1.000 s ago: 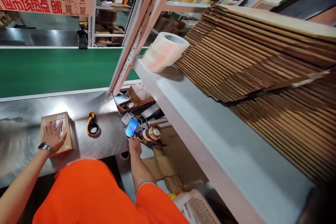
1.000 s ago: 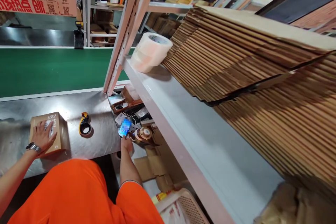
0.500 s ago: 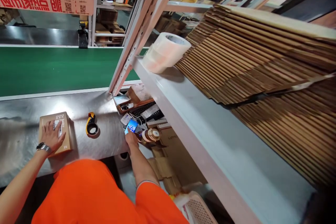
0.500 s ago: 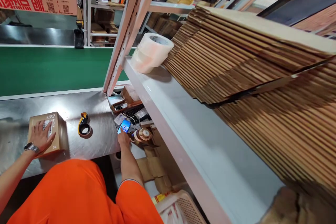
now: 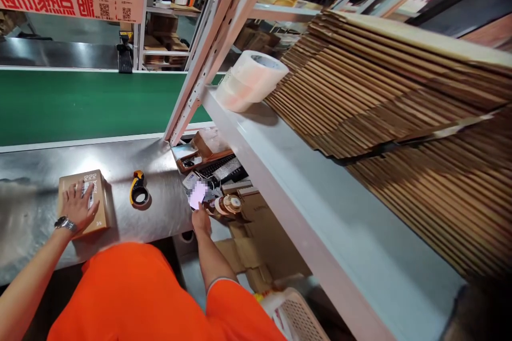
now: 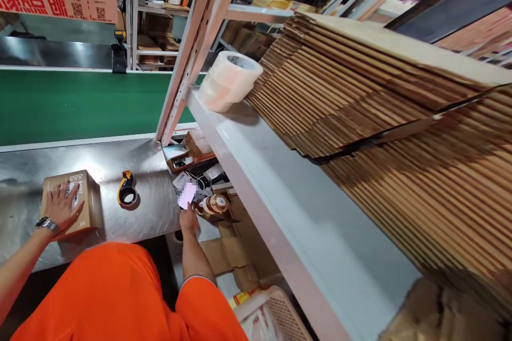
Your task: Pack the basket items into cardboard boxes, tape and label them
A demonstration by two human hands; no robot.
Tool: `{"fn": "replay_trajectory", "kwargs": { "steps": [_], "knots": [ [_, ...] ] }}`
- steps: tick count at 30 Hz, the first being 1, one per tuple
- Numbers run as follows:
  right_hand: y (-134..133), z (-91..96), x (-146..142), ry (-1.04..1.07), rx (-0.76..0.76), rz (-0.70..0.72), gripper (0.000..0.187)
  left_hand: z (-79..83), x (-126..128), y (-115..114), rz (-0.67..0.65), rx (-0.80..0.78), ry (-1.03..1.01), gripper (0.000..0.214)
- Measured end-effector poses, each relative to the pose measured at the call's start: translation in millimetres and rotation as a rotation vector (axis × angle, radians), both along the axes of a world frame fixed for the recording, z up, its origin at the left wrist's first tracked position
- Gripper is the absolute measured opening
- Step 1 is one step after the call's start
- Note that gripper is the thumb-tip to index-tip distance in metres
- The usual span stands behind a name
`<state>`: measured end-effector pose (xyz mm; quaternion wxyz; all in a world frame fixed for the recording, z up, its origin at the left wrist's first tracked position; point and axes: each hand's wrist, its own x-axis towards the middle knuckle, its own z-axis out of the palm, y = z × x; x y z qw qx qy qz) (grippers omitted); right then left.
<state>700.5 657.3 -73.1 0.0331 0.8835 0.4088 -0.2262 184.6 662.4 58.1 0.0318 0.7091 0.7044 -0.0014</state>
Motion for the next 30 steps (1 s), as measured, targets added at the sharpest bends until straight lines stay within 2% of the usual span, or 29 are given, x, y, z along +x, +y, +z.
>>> {"fn": "replay_trajectory", "kwargs": {
  "steps": [9, 19, 30],
  "knots": [
    [-6, -9.8, 7, 0.027, 0.030, -0.036, 0.062, 3.7, -1, 1, -0.031, -0.026, 0.032, 0.075],
    [-10, -5.0, 8, 0.054, 0.014, -0.048, 0.062, 14.7, 3, 0, -0.011, -0.049, 0.029, 0.075],
    [-12, -3.2, 11, 0.059, 0.015, 0.009, 0.063, 10.1, 0, 1, -0.018, -0.019, 0.020, 0.079]
  ]
}}
